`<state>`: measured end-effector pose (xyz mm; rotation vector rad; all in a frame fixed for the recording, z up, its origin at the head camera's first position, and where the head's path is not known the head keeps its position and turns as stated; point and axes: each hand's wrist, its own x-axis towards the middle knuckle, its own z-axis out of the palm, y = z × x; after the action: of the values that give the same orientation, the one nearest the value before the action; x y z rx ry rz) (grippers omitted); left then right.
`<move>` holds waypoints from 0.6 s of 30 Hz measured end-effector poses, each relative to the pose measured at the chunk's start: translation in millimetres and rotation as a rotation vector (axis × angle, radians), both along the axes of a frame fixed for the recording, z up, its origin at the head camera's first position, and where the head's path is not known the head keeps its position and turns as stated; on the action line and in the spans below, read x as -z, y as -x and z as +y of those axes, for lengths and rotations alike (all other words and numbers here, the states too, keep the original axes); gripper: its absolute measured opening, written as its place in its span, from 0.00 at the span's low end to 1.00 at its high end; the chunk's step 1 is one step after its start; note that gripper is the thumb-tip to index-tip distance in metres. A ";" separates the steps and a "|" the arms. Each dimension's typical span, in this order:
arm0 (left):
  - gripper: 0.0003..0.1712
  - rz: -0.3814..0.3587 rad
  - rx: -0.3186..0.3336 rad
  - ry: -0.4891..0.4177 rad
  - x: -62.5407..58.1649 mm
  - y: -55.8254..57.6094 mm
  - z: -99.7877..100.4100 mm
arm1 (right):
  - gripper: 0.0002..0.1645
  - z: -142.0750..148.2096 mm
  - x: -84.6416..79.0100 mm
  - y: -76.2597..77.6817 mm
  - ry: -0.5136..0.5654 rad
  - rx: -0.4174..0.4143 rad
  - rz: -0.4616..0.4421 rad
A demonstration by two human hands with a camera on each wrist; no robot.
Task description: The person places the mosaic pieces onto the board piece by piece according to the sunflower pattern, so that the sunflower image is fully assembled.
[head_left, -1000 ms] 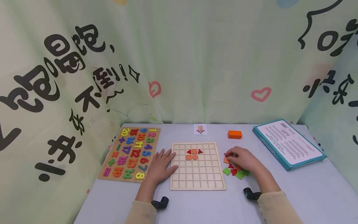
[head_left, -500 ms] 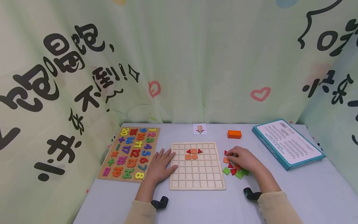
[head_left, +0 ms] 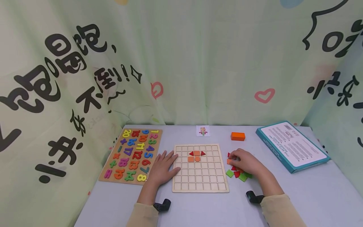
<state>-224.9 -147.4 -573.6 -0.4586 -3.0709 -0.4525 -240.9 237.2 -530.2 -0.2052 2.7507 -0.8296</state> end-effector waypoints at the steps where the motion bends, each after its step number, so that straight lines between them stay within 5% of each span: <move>1: 0.40 -0.003 0.000 0.001 0.1 -0.1 0.1 | 0.15 -0.2 -0.2 -0.4 -0.001 0.001 -0.002; 18: 0.40 0.002 -0.001 -0.004 0.2 0.2 -0.1 | 0.21 -2.9 -0.9 0.9 -0.035 0.001 0.049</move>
<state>-225.0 -147.5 -573.8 -0.4564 -3.0679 -0.4576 -241.8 234.3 -529.3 -0.2199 2.8087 -0.7863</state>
